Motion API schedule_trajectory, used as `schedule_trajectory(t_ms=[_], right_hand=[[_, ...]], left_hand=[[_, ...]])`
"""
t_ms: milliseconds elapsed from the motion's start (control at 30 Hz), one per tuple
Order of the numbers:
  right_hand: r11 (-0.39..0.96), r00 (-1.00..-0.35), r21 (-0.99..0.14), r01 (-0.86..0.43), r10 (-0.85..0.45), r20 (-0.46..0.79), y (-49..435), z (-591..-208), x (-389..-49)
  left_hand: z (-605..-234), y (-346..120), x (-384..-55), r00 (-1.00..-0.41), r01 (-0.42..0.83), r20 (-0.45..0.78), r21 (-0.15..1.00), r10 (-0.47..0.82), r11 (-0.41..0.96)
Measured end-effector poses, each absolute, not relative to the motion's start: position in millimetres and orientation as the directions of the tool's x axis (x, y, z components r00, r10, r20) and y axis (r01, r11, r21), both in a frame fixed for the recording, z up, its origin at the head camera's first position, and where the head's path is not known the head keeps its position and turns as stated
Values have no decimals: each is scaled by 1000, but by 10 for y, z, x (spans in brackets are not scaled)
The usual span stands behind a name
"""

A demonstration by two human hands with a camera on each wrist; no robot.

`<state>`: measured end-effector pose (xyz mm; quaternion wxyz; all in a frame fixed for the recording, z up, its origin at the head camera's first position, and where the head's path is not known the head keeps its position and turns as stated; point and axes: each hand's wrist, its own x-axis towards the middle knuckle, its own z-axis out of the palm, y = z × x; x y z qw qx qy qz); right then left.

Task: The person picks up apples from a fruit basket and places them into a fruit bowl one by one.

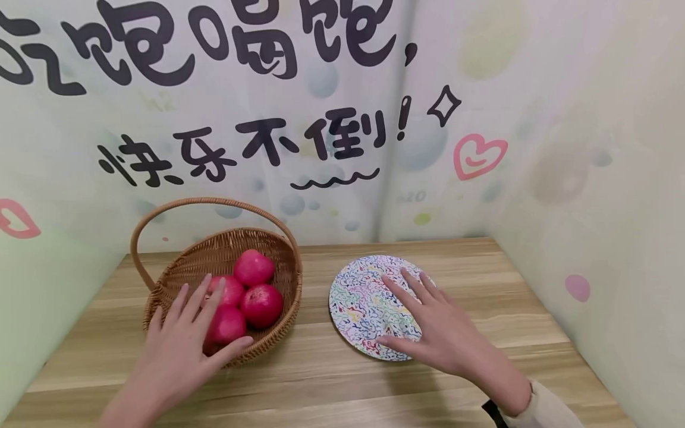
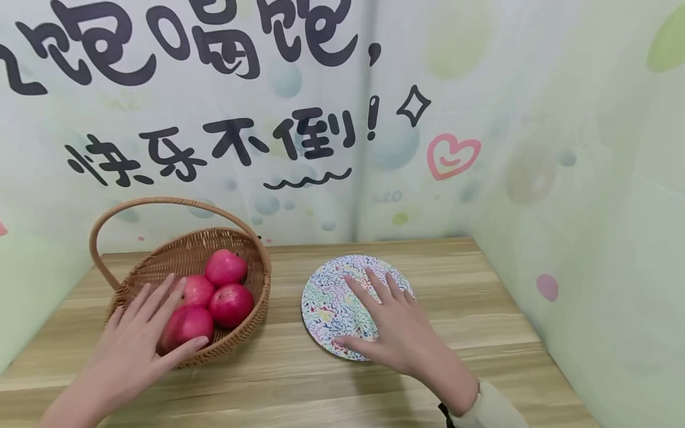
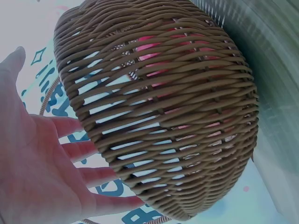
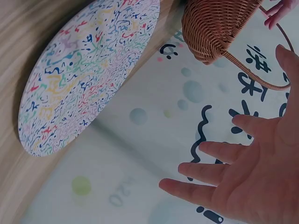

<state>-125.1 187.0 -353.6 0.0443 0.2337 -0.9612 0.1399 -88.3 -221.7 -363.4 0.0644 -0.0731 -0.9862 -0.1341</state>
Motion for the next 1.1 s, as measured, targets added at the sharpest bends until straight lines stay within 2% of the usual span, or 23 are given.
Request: schedule_trajectory(t_ms=[467, 700, 1100], right_hand=[[797, -843, -276, -538, -508, 176, 1628, -3554, -1322], [757, -816, -305, -577, -544, 196, 1485, -3519, -1350], [682, -757, -330, -652, -602, 253, 1247, -3504, -1424]], left_hand=[[-3659, -2401, -908, -979, 150, 176, 262, 106, 953], [-3676, -2500, -926, -967, 173, 228, 269, 112, 948], [-3769, -2719, -926, -956, 172, 287, 408, 53, 896]])
